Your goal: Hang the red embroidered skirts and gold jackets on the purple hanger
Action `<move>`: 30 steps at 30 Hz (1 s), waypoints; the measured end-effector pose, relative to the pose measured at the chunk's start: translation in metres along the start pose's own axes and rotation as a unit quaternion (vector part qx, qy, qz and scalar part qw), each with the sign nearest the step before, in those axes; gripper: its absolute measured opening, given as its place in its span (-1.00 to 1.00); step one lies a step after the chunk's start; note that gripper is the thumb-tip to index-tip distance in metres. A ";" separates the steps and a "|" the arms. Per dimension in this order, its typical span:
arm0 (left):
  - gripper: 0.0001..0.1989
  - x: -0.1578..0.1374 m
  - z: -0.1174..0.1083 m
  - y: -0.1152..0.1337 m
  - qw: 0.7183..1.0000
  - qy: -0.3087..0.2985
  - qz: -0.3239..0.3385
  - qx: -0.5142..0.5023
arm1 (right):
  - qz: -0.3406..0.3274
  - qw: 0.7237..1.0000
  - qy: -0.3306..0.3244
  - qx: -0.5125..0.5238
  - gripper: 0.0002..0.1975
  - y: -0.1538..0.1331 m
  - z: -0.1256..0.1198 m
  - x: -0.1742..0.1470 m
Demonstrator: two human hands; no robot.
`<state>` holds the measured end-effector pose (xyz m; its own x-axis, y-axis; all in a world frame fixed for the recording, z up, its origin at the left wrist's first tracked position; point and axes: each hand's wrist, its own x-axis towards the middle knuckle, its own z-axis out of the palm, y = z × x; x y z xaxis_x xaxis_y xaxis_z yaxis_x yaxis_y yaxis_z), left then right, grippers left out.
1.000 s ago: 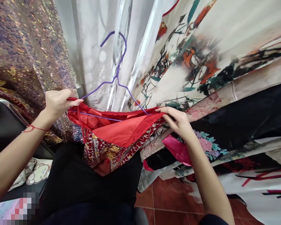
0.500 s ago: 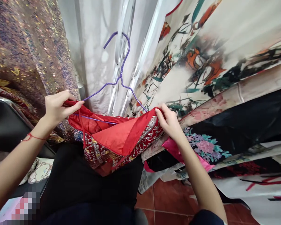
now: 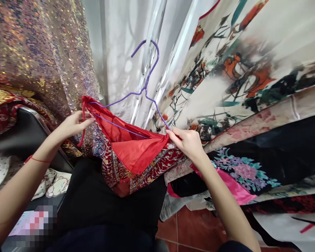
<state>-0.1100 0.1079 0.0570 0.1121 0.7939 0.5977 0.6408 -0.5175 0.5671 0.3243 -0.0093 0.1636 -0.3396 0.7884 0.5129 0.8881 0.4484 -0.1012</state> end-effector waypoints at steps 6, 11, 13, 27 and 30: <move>-0.45 -0.003 0.016 0.025 0.998 -0.006 -0.063 0.018 | -0.013 1.000 0.001 -0.026 -0.46 -0.002 0.002 -0.002; -0.81 0.017 -0.001 0.047 0.976 0.042 -0.186 0.108 | -0.031 0.998 0.011 -0.062 -0.45 -0.006 -0.002 -0.003; -0.76 0.024 -0.014 0.053 0.971 0.003 -0.210 0.110 | -0.049 0.996 0.008 -0.080 -0.44 -0.008 -0.004 -0.003; -0.65 0.000 -0.059 0.148 0.919 0.110 -0.111 0.362 | -0.125 0.970 0.046 -0.203 -0.47 -0.035 -0.017 -0.018; -0.63 -0.018 -0.053 0.171 0.943 0.120 -0.050 0.307 | -0.111 0.979 0.044 -0.168 -0.49 -0.032 -0.014 -0.018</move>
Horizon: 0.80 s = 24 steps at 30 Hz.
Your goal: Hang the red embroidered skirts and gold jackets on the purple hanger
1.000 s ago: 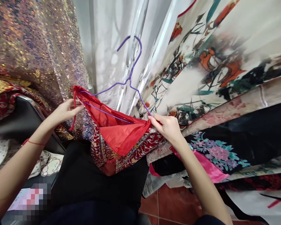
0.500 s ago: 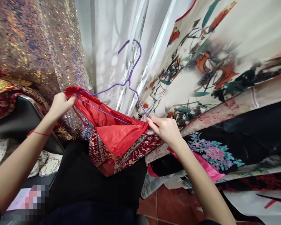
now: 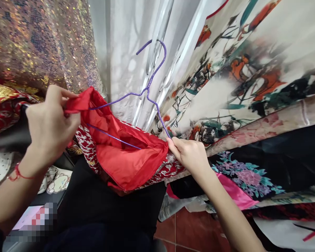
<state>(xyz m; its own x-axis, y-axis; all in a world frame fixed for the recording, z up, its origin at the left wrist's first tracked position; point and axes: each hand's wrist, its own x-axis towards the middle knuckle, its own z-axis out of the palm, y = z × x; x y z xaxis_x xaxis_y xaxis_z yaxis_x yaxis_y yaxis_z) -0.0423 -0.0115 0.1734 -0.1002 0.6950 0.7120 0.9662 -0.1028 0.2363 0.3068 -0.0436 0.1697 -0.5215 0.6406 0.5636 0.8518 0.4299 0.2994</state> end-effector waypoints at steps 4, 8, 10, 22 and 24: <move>-0.50 -0.015 0.003 0.010 0.991 -0.025 0.062 -0.119 | 0.042 0.994 0.001 0.106 -0.47 0.017 0.013 -0.002; -0.37 0.002 0.027 -0.003 0.967 -0.106 0.037 -0.229 | 0.082 0.986 0.046 0.140 -0.52 0.035 0.031 -0.007; -0.43 0.014 0.043 -0.012 0.954 -0.125 0.014 -0.273 | 0.049 0.989 0.078 0.119 -0.63 0.040 0.039 -0.010; -0.61 0.059 0.044 -0.002 0.987 -0.139 -0.044 -0.062 | -0.102 0.987 0.126 0.001 -0.76 0.043 0.057 -0.014; -0.64 0.066 0.041 0.002 0.984 -0.159 -0.046 -0.061 | -0.099 0.986 0.132 -0.002 -0.80 0.044 0.059 -0.014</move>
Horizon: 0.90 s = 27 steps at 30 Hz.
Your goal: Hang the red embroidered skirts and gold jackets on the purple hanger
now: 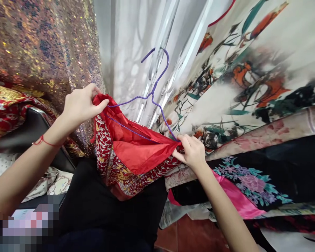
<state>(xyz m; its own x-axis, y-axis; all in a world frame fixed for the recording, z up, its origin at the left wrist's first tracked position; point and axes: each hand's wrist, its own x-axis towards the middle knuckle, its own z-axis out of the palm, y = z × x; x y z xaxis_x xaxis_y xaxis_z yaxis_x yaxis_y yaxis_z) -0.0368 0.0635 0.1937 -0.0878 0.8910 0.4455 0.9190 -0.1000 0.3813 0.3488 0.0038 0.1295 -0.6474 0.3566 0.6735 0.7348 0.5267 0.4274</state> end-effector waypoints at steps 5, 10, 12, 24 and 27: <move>-0.84 0.015 -0.005 -0.012 0.995 -0.073 0.002 -0.066 | 0.082 0.996 0.008 -0.025 -0.85 0.003 0.009 -0.007; -0.86 0.018 0.005 -0.038 0.932 -0.069 -0.005 -0.357 | 0.252 0.965 0.056 0.033 -0.69 -0.001 0.019 -0.004; -0.85 0.015 0.010 -0.041 0.931 -0.082 0.005 -0.355 | 0.288 0.952 0.073 0.079 -0.69 -0.006 0.020 0.002; -0.70 0.028 0.040 -0.046 0.936 -0.125 0.247 -0.216 | 0.226 0.967 0.115 -0.024 -0.91 -0.013 0.036 0.001; -0.71 0.026 0.044 -0.051 0.934 -0.093 0.229 -0.259 | 0.255 0.957 0.137 -0.032 -0.82 -0.020 0.049 0.007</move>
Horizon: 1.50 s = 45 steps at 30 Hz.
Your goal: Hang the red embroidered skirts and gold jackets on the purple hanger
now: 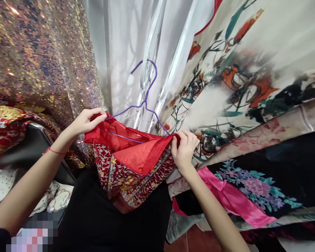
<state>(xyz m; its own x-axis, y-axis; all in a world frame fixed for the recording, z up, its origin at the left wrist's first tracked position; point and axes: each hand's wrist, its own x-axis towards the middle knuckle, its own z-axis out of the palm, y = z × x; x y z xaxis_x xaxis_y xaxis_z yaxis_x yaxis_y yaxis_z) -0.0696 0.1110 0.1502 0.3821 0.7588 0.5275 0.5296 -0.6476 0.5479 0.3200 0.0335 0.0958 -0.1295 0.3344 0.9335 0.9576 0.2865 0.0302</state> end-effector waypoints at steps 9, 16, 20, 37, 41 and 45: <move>-0.70 -0.011 -0.044 0.005 0.980 -0.171 -0.008 -0.102 | -0.103 0.992 0.027 0.067 -0.57 -0.048 0.044 0.014; -0.78 -0.018 -0.029 0.011 0.977 -0.194 0.085 0.012 | -0.228 0.971 0.063 0.028 -0.91 -0.076 0.051 0.046; -0.74 -0.024 -0.024 0.010 0.985 -0.145 0.091 -0.001 | -0.287 0.956 -0.048 0.028 -0.86 -0.089 0.052 0.054; -0.94 -0.032 0.025 0.027 0.963 0.260 -0.042 -0.058 | -0.424 0.891 -0.154 0.045 -0.68 -0.127 0.062 0.122; -0.93 -0.033 0.023 0.027 0.966 0.247 -0.046 -0.057 | -0.465 0.861 -0.198 0.058 -0.67 -0.128 0.064 0.128; -0.92 -0.031 0.022 0.028 0.968 0.239 -0.042 -0.060 | -0.483 0.854 -0.182 0.064 -0.65 -0.119 0.058 0.127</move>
<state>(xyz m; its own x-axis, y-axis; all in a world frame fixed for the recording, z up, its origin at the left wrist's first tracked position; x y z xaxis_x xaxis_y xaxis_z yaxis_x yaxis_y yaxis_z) -0.0497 0.0705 0.1349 -0.0679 0.7087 0.7022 0.4417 -0.6098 0.6581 0.1744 0.0937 0.1897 -0.9368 0.1374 0.3218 0.3265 0.6740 0.6626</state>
